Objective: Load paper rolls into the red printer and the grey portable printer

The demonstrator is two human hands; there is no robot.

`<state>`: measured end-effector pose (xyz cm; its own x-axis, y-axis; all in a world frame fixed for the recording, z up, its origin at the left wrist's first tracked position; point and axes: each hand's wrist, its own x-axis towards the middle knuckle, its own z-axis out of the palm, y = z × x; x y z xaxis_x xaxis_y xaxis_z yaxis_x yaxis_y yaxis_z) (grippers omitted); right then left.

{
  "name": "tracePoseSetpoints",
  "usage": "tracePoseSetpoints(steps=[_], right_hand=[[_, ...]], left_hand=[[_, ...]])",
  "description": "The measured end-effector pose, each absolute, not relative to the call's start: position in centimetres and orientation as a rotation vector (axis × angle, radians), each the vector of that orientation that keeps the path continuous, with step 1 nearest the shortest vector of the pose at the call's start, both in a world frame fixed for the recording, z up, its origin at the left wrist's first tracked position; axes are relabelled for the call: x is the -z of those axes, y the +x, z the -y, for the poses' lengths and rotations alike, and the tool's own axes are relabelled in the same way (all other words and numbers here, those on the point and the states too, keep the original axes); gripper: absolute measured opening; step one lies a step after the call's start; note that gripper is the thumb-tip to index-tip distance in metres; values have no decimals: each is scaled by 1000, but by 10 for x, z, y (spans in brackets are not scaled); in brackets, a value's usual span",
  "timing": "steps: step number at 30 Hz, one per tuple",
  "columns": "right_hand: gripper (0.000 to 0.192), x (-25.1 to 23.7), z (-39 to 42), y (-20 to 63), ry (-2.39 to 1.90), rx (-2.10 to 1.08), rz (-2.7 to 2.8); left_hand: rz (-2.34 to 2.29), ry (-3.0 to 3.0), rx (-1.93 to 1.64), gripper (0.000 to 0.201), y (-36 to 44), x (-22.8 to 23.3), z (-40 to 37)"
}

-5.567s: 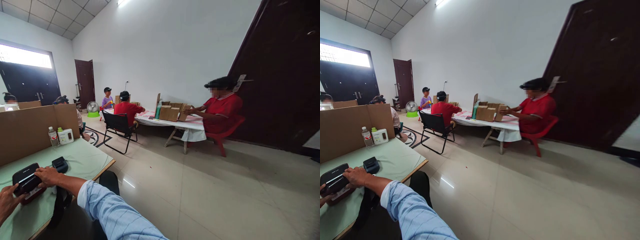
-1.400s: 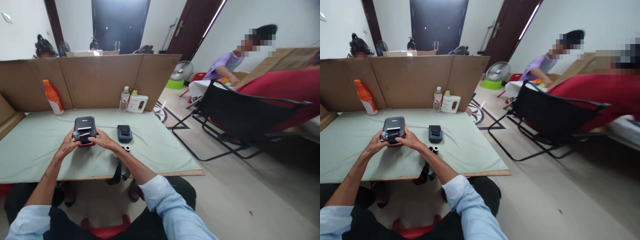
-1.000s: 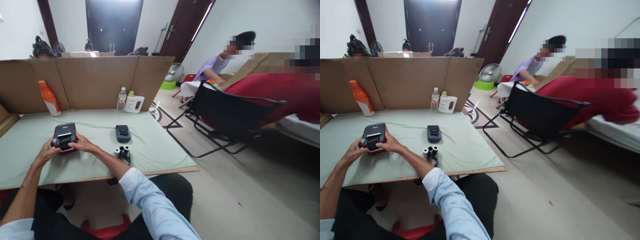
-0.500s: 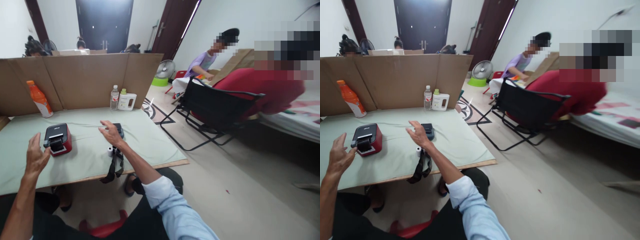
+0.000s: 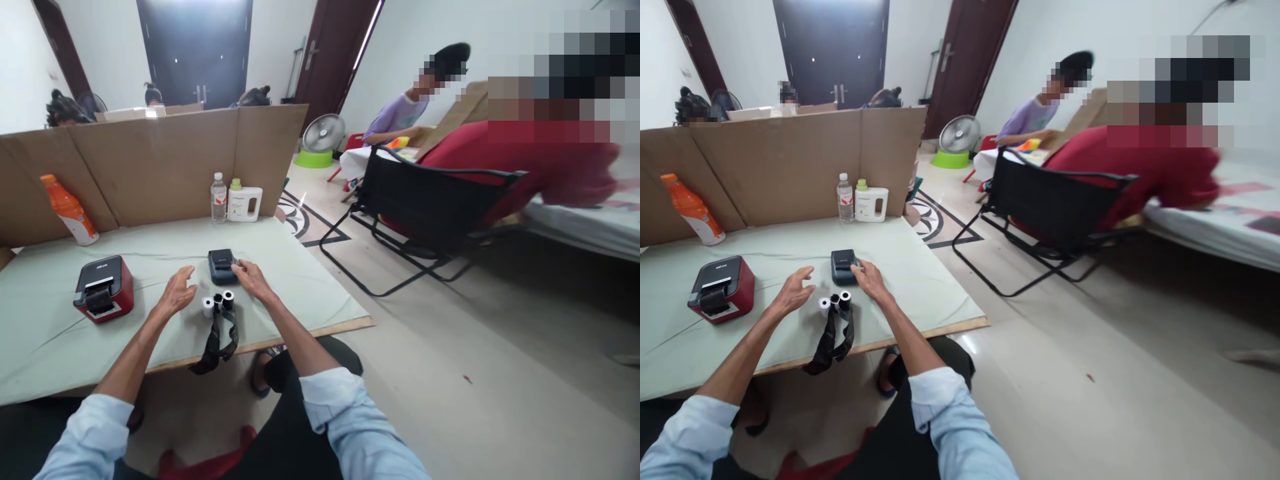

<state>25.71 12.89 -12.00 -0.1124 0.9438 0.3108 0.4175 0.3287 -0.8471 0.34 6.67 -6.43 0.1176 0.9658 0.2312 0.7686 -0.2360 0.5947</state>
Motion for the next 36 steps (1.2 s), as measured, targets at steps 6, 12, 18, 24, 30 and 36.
tracePoseSetpoints(steps=[6, 12, 18, 24, 30, 36], right_hand=[[39, 115, -129, 256, -1164, -872, 1703], [41, 117, -133, 255, -1180, -942, 1674], [35, 115, -130, 249, -1212, -911, 1714], [36, 100, -129, 222, -1002, -1038, 1784], [40, 86, -130, 186, -847, -1283, 1928], [39, 84, -133, 170, -815, -1476, 1963]], left_hand=[[-1563, 1870, -715, 55, 35, 73, -112], [-1250, 1707, -872, 53, 46, 84, -119], [-1289, 1694, -916, 57, 46, 85, -114], [-1497, 1757, -1058, 55, 6, 77, -98], [-1573, 1667, -1076, 64, -40, 82, -70], [-1682, 1608, -1126, 64, -59, 94, -56]])
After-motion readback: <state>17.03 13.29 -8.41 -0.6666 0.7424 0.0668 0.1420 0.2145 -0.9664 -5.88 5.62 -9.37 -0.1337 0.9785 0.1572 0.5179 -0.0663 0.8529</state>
